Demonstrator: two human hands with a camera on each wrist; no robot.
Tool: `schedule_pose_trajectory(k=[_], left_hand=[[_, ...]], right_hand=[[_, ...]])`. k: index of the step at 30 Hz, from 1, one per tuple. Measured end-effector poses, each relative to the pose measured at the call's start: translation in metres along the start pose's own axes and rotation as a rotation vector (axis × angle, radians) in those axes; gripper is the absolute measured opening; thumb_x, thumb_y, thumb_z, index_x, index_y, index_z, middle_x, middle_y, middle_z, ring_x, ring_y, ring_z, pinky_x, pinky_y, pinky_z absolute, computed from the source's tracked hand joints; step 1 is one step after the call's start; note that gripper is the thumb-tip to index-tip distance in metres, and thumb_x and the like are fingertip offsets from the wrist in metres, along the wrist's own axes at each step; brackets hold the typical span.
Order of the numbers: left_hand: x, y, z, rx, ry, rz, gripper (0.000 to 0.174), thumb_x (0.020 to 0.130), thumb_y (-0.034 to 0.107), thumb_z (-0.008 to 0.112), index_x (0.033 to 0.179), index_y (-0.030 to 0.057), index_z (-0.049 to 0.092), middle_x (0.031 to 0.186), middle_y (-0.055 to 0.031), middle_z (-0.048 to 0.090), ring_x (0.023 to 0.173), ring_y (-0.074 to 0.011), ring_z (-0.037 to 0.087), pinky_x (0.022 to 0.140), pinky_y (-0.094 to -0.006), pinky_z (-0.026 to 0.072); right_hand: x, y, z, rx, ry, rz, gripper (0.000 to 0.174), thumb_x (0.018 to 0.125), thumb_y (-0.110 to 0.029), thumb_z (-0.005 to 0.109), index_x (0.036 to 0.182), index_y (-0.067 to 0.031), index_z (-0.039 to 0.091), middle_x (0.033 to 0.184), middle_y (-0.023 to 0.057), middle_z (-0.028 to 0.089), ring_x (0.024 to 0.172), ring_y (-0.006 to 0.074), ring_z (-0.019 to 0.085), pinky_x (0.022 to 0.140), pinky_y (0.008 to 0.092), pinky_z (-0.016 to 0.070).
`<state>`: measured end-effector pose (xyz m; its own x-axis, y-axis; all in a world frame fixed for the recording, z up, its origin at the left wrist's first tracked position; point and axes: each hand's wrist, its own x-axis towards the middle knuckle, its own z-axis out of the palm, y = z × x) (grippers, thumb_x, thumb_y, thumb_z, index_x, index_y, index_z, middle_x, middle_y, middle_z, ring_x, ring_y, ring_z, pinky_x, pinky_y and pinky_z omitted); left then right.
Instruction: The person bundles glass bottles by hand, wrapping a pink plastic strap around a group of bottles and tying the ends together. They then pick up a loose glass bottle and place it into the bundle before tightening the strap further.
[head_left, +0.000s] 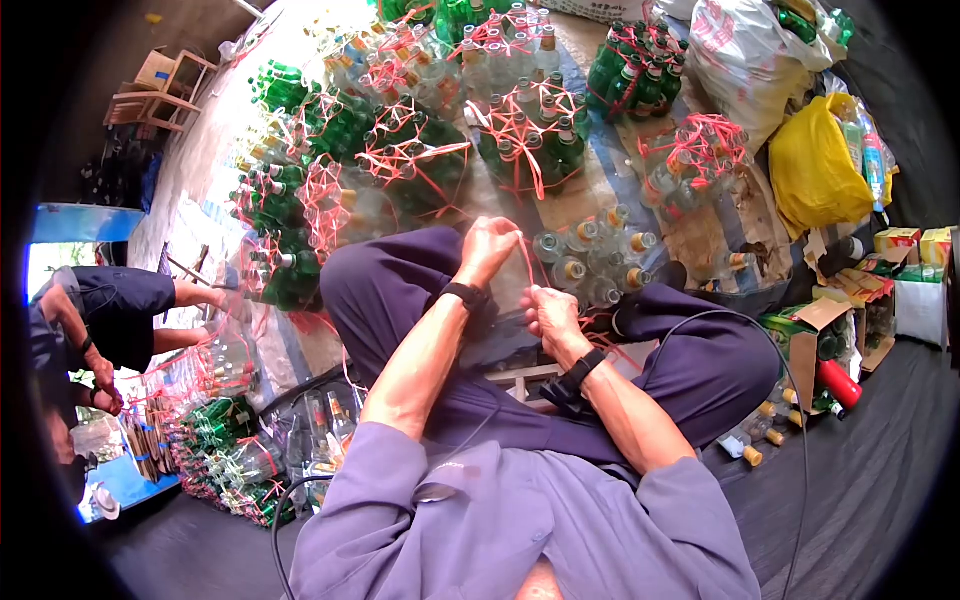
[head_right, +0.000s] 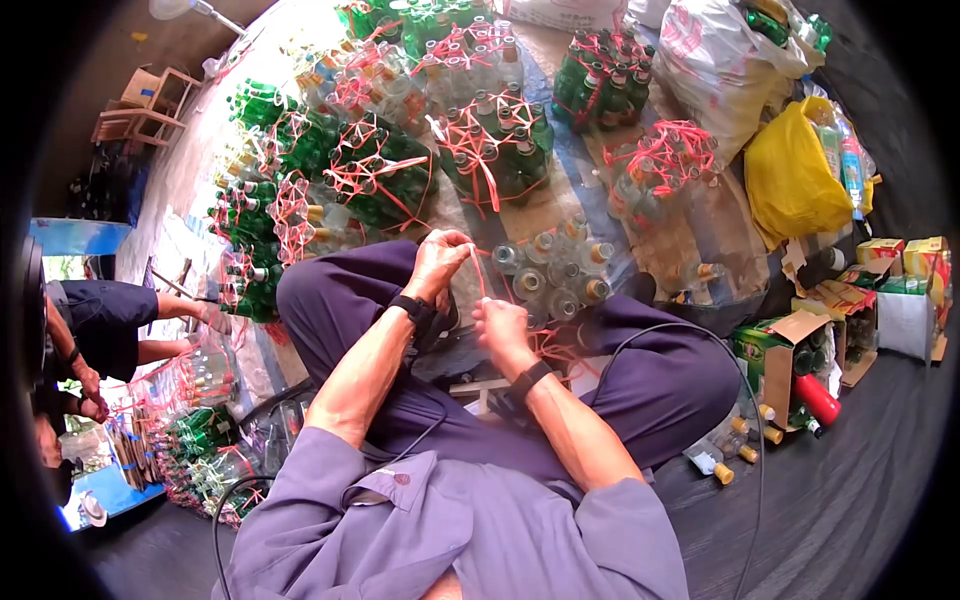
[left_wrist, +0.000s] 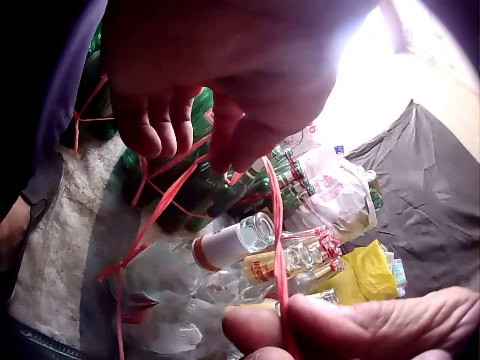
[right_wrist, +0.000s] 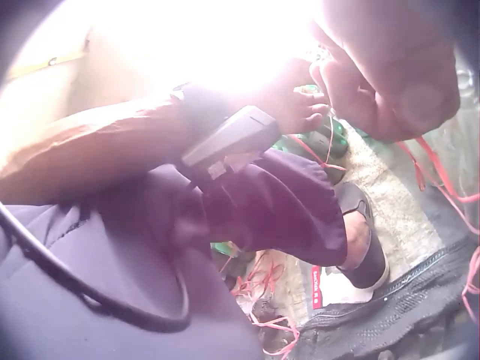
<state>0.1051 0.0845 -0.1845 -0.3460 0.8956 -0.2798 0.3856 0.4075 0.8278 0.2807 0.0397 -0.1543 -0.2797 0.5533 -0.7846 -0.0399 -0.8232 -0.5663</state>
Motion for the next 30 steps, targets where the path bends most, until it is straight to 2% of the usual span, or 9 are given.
schedule_pose_trajectory(k=[2, 3, 5, 8, 10, 16, 23, 26, 30], left_hand=[[0.003, -0.007, 0.003, 0.037, 0.075, 0.112, 0.012, 0.080, 0.015, 0.069, 0.084, 0.0043, 0.069, 0.072, 0.0003, 0.062, 0.065, -0.0048, 0.052, 0.057, -0.0220, 0.0407], [0.003, -0.005, 0.003, 0.042, 0.074, 0.113, 0.012, 0.080, 0.015, 0.069, 0.084, 0.0043, 0.069, 0.072, 0.0003, 0.062, 0.065, -0.0048, 0.052, 0.057, -0.0220, 0.0407], [-0.002, 0.003, -0.001, -0.267, -0.120, -0.059, 0.013, 0.082, 0.020, 0.069, 0.083, 0.0070, 0.068, 0.076, 0.0005, 0.064, 0.067, -0.0049, 0.055, 0.059, -0.0216, 0.0410], [-0.013, 0.026, -0.001, -0.437, -0.136, -0.187, 0.014, 0.083, 0.022, 0.069, 0.084, 0.0083, 0.066, 0.077, 0.0010, 0.065, 0.068, -0.0064, 0.058, 0.060, -0.0223, 0.0417], [-0.013, 0.028, 0.000, -0.435, -0.159, -0.169, 0.017, 0.084, 0.026, 0.069, 0.085, 0.0091, 0.065, 0.076, 0.0015, 0.066, 0.067, -0.0079, 0.060, 0.060, -0.0237, 0.0424], [-0.015, 0.039, -0.007, -0.355, -0.096, -0.161, 0.022, 0.083, 0.030, 0.064, 0.082, 0.0078, 0.065, 0.073, -0.0010, 0.066, 0.065, -0.0087, 0.061, 0.055, -0.0239, 0.0411], [-0.003, 0.009, -0.003, -0.299, -0.033, -0.320, 0.019, 0.082, 0.025, 0.061, 0.076, 0.0078, 0.065, 0.070, -0.0035, 0.066, 0.057, -0.0110, 0.059, 0.045, -0.0246, 0.0380], [0.001, 0.001, -0.002, -0.319, -0.008, -0.363, 0.018, 0.081, 0.024, 0.061, 0.075, 0.0075, 0.065, 0.069, -0.0046, 0.066, 0.055, -0.0117, 0.059, 0.042, -0.0249, 0.0371], [0.004, -0.012, -0.002, -0.223, -0.060, -0.311, 0.019, 0.080, 0.023, 0.061, 0.069, 0.0076, 0.064, 0.065, -0.0053, 0.065, 0.050, -0.0126, 0.057, 0.040, -0.0261, 0.0361]], right_hand=[[0.007, 0.003, -0.002, 0.041, 0.010, 0.034, 0.020, 0.094, -0.024, 0.057, 0.098, -0.0061, 0.064, 0.080, 0.0007, 0.061, 0.057, 0.0064, 0.051, 0.044, 0.0186, 0.0403], [0.010, 0.004, -0.002, 0.063, 0.023, 0.032, 0.019, 0.094, -0.024, 0.057, 0.098, -0.0065, 0.064, 0.079, 0.0004, 0.060, 0.057, 0.0063, 0.051, 0.044, 0.0182, 0.0400], [0.014, 0.003, -0.001, 0.090, 0.033, 0.027, 0.019, 0.094, -0.024, 0.058, 0.098, -0.0068, 0.064, 0.079, 0.0000, 0.060, 0.057, 0.0062, 0.051, 0.044, 0.0179, 0.0398], [0.015, 0.004, 0.002, 0.168, 0.042, 0.050, 0.020, 0.093, -0.025, 0.058, 0.099, -0.0068, 0.064, 0.080, 0.0003, 0.060, 0.058, 0.0065, 0.051, 0.044, 0.0187, 0.0400], [0.018, 0.007, 0.003, 0.143, 0.074, 0.047, 0.024, 0.093, -0.024, 0.056, 0.100, -0.0030, 0.064, 0.082, 0.0038, 0.063, 0.060, 0.0086, 0.054, 0.045, 0.0228, 0.0421], [0.012, 0.004, 0.003, 0.104, 0.120, -0.033, 0.034, 0.096, -0.035, 0.051, 0.100, -0.0035, 0.064, 0.083, 0.0035, 0.065, 0.058, 0.0075, 0.053, 0.045, 0.0223, 0.0406], [0.011, -0.004, 0.003, 0.167, 0.014, -0.178, 0.048, 0.097, -0.046, 0.048, 0.104, -0.0016, 0.064, 0.080, 0.0035, 0.063, 0.054, 0.0054, 0.051, 0.044, 0.0201, 0.0395], [0.013, 0.004, 0.004, -0.063, 0.017, -0.353, 0.048, 0.096, -0.047, 0.049, 0.105, -0.0017, 0.063, 0.075, 0.0024, 0.061, 0.052, 0.0056, 0.051, 0.043, 0.0205, 0.0391], [0.036, 0.026, -0.002, -0.210, 0.084, -0.427, 0.039, 0.096, -0.041, 0.053, 0.088, -0.0038, 0.062, 0.067, -0.0001, 0.056, 0.048, 0.0064, 0.049, 0.041, 0.0210, 0.0380]])
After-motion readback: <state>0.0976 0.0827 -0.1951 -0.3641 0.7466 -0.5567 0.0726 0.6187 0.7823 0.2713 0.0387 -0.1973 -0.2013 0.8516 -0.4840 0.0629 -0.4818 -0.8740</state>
